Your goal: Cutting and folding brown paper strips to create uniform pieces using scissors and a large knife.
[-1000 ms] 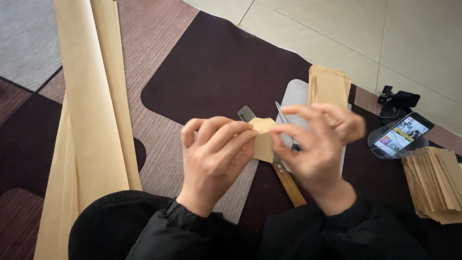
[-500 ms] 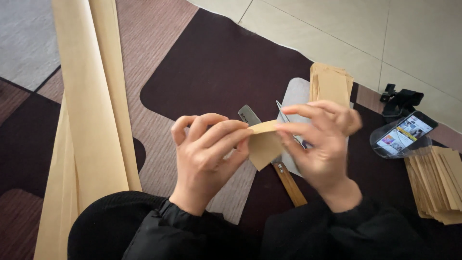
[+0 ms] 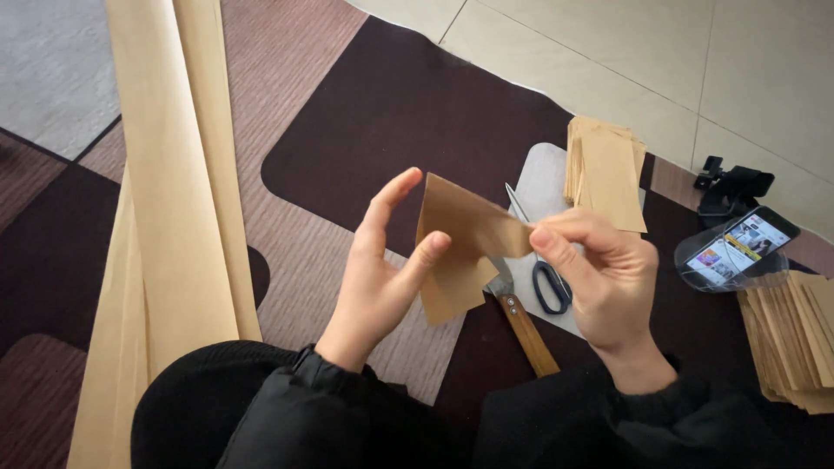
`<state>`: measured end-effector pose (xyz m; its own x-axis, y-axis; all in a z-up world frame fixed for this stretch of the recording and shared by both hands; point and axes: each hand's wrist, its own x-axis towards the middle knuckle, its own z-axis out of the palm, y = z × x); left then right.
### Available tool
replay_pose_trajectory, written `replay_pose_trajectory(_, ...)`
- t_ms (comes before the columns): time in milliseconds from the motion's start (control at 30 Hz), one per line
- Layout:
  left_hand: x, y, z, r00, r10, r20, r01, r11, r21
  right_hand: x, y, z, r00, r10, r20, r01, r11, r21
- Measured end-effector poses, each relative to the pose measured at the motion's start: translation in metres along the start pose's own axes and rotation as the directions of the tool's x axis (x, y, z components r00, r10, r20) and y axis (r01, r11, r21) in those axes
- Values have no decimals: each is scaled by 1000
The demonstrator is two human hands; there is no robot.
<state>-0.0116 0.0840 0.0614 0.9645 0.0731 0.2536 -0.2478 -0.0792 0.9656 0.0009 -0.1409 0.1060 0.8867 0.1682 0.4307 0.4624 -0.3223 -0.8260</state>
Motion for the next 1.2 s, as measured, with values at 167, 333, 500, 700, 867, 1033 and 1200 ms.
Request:
replay_pose_trajectory(167, 3, -32, 5, 994, 19, -109, -35, 989, -146, -2, 16, 5, 991, 136, 4, -134, 969, 210)
replay_pose_trajectory(333, 10, -55, -8, 955, -143, -259, 54, 945, -322, -6, 73, 4, 942, 336, -12, -335, 941, 46)
replay_pose_trajectory(500, 22, -84, -61, 816, -210, -538, -58, 897, -439, -58, 175, 0, 495, 817, 296, -262, 465, -845)
replay_pose_trajectory(700, 23, -32, -85, 735, -314, -601, -57, 855, -516, -69, 194, 18, 456, 858, 236, -121, 322, -939)
replay_pose_trajectory(867, 28, -78, -80, 746, -413, -522, 105, 847, -521, -59, 186, 22, 572, 811, 119, -461, 438, -772)
replay_pose_trajectory(1033, 28, -77, -76, 712, -519, -474, 215, 803, -556, -32, 124, 28, 746, 656, -109, -561, 532, -635)
replay_pose_trajectory(1200, 30, -77, -73, 698, -534, -477, 229, 797, -559, -23, 67, 31, 989, 144, -44, -148, 867, -476)
